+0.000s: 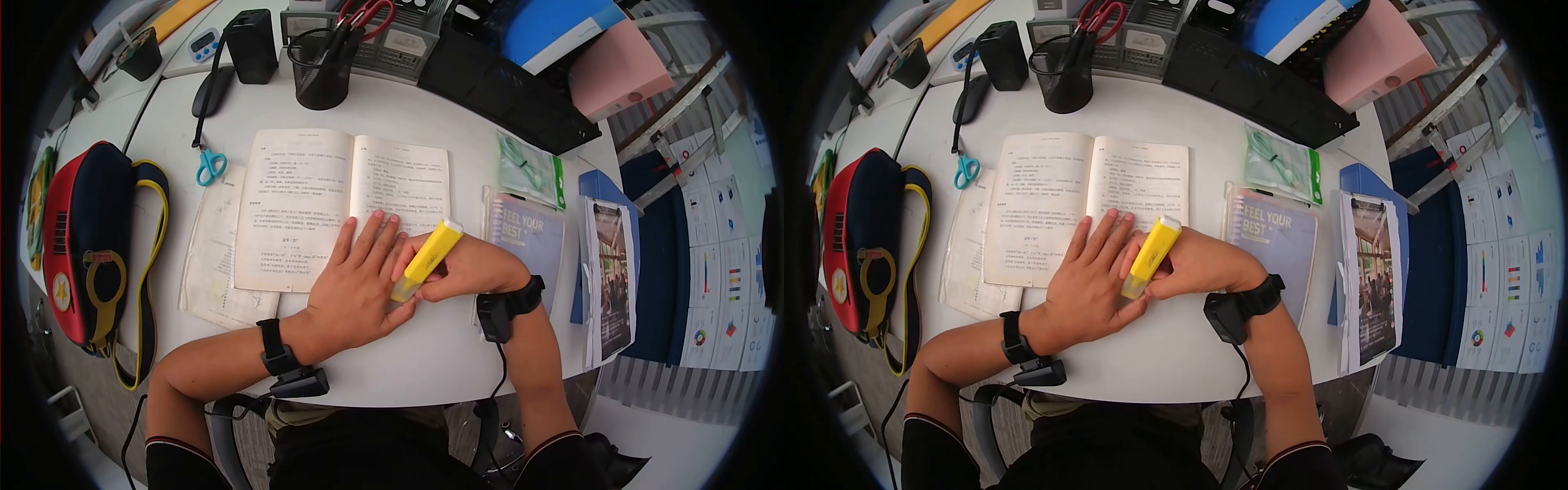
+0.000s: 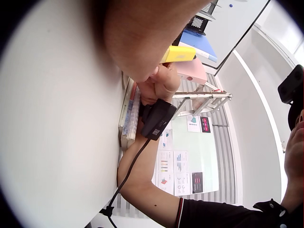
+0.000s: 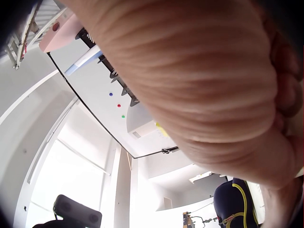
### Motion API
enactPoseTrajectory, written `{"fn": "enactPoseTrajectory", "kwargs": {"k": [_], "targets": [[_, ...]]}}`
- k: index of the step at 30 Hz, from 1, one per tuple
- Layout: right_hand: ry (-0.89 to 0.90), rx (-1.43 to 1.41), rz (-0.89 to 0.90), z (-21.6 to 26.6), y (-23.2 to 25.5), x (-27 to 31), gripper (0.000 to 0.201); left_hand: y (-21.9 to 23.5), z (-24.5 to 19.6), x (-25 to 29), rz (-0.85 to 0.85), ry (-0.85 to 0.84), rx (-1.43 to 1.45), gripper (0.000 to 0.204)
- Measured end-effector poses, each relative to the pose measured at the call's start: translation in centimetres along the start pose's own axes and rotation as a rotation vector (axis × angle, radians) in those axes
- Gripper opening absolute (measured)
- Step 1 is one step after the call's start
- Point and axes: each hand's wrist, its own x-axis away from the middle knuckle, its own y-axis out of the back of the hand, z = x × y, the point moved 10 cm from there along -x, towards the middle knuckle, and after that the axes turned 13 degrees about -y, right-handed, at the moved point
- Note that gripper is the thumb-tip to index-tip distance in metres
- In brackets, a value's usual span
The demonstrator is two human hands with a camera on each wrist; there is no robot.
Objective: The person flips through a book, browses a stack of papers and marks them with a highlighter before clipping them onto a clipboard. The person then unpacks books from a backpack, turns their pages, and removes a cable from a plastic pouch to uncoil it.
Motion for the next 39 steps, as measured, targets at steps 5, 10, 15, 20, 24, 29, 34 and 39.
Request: {"fn": "enactPoseTrajectory", "kwargs": {"k": [5,10,15,20,24,29,34,39], "targets": [[0.012,0.002,-0.001,0.51,-0.09,0.16,0.027,0.01,-0.04,-0.02,0.002,-0.003,-0.007,0.075],[0.030,0.012,0.006,0.83,-0.13,0.25,0.027,0.02,-0.06,-0.07,0.005,-0.003,-0.008,0.075],[0.031,0.001,0.016,0.96,-0.20,0.34,0.027,-0.17,-0.05,-0.04,0.018,-0.004,-0.004,0.076],[0.046,-0.011,0.028,1.04,-0.29,0.33,0.027,-0.13,-0.03,-0.04,0.027,-0.001,0.008,0.076],[0.055,-0.046,0.047,0.84,-0.42,0.19,0.028,-0.21,-0.04,-0.02,0.022,-0.003,0.016,0.076],[0.021,-0.100,0.091,0.74,-0.69,0.18,0.029,-0.21,0.01,0.02,0.023,0.001,0.032,0.074],[0.010,-0.128,0.114,0.57,-0.86,0.06,0.028,-0.23,0.00,0.02,0.017,-0.004,0.033,0.075],[-0.001,-0.135,0.131,0.43,-0.94,-0.03,0.028,-0.33,0.02,0.05,0.026,-0.004,0.035,0.078]]}}
